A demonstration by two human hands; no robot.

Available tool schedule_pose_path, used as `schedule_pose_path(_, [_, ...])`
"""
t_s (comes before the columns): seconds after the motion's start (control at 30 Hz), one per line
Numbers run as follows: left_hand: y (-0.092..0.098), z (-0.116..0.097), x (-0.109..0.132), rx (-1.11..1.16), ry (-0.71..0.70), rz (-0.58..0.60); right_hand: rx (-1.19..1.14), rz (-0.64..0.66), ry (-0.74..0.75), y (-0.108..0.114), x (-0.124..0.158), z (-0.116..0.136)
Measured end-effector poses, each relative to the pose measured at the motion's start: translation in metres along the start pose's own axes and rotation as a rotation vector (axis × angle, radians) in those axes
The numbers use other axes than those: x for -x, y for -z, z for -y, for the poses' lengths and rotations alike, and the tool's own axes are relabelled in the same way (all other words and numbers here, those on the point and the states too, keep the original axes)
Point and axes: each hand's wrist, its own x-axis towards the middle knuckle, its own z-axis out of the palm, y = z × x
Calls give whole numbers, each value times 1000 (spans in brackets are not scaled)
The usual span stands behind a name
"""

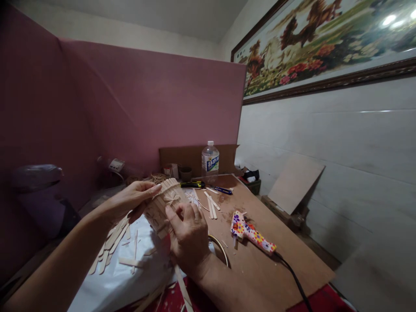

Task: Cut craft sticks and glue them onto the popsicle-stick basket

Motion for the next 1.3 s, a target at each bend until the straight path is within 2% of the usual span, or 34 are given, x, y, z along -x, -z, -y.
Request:
schedule_pose_path(0.23, [3,3,1,10,-36,48,14,-16,5,0,0,0])
schedule_pose_path(0.5, [3,3,1,78,-64,43,19,-14,3,0,0,1])
schedule_pose_path(0.7, [3,3,0,95,-57,39,8,14,-12,1,0,2])
schedule_pose_path(0.9, [5,6,0,37,-51,66,20,29,4,-1,3,3])
schedule_pose_path(1.13, [7,7,-1,82,-26,120,32,31,20,1,3,3])
schedule_pose_path(1.3, [5,4,0,53,-16,97,48,20,26,1,3,3])
